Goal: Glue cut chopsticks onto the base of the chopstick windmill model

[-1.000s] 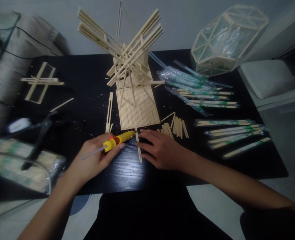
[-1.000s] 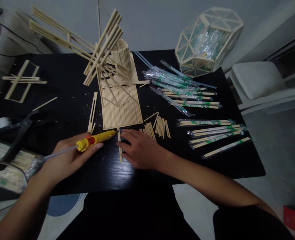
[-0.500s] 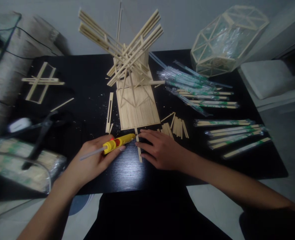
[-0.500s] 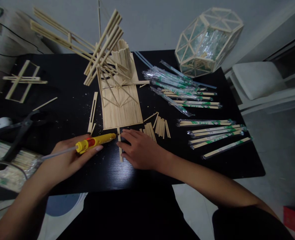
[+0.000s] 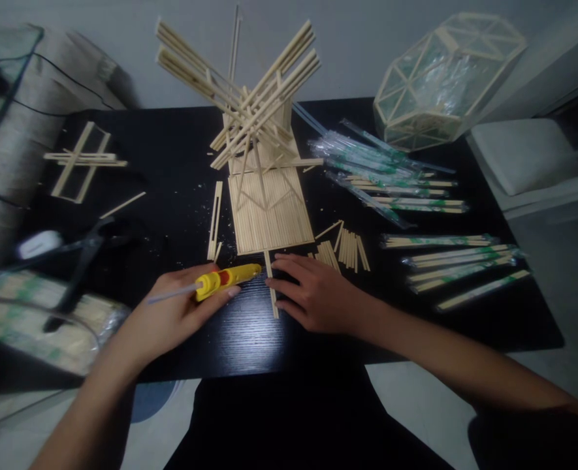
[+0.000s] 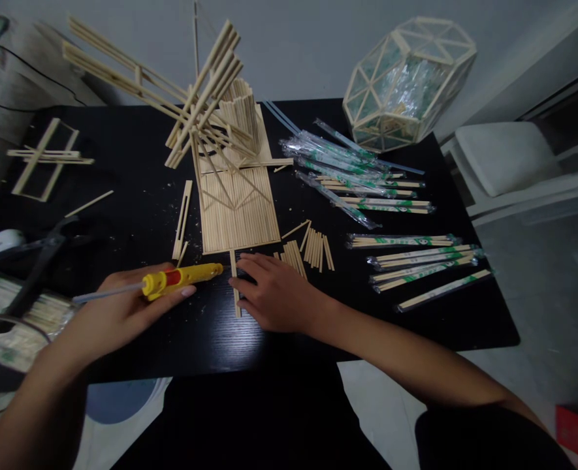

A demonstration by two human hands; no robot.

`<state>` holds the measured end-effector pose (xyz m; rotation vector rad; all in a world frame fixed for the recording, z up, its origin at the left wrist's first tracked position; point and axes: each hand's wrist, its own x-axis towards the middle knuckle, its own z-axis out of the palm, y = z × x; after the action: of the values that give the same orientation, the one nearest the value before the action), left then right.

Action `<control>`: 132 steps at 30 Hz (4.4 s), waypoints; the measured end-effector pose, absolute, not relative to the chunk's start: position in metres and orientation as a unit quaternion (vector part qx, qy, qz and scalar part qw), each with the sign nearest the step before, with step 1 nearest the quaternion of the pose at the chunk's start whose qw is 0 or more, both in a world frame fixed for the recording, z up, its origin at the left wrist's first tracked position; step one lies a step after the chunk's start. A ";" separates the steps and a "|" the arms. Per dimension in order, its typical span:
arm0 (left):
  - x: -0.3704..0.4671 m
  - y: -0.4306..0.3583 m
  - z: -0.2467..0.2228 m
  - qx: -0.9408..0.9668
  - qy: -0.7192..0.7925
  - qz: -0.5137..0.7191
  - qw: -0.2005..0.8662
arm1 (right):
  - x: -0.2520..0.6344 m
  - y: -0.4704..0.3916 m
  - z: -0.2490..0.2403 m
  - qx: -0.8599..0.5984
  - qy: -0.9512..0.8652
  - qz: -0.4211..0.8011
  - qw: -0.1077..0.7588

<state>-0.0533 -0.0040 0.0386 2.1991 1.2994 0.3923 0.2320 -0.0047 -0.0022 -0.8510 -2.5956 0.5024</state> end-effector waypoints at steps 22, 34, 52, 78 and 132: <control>-0.106 0.032 0.024 0.695 0.717 0.007 0.055 | 0.232 -0.004 -0.005 -0.297 -0.916 0.181 0.199; -0.013 -0.024 0.014 0.883 0.408 0.162 0.167 | 0.232 -0.004 -0.006 -0.298 -0.915 0.177 0.206; -0.015 -0.020 -0.004 0.874 0.401 0.182 0.207 | 0.232 -0.004 -0.005 -0.305 -0.911 0.185 0.205; -0.020 -0.018 -0.002 0.879 0.393 0.163 0.216 | 0.234 0.003 -0.006 -0.290 -0.917 0.186 0.199; -0.019 -0.017 0.003 0.878 0.400 0.142 0.221 | 0.233 0.001 -0.006 -0.308 -0.916 0.176 0.187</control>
<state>-0.0187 -0.0169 0.0027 2.4258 1.1068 0.3936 0.2326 0.0011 -0.0063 -0.8670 -2.5781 0.4965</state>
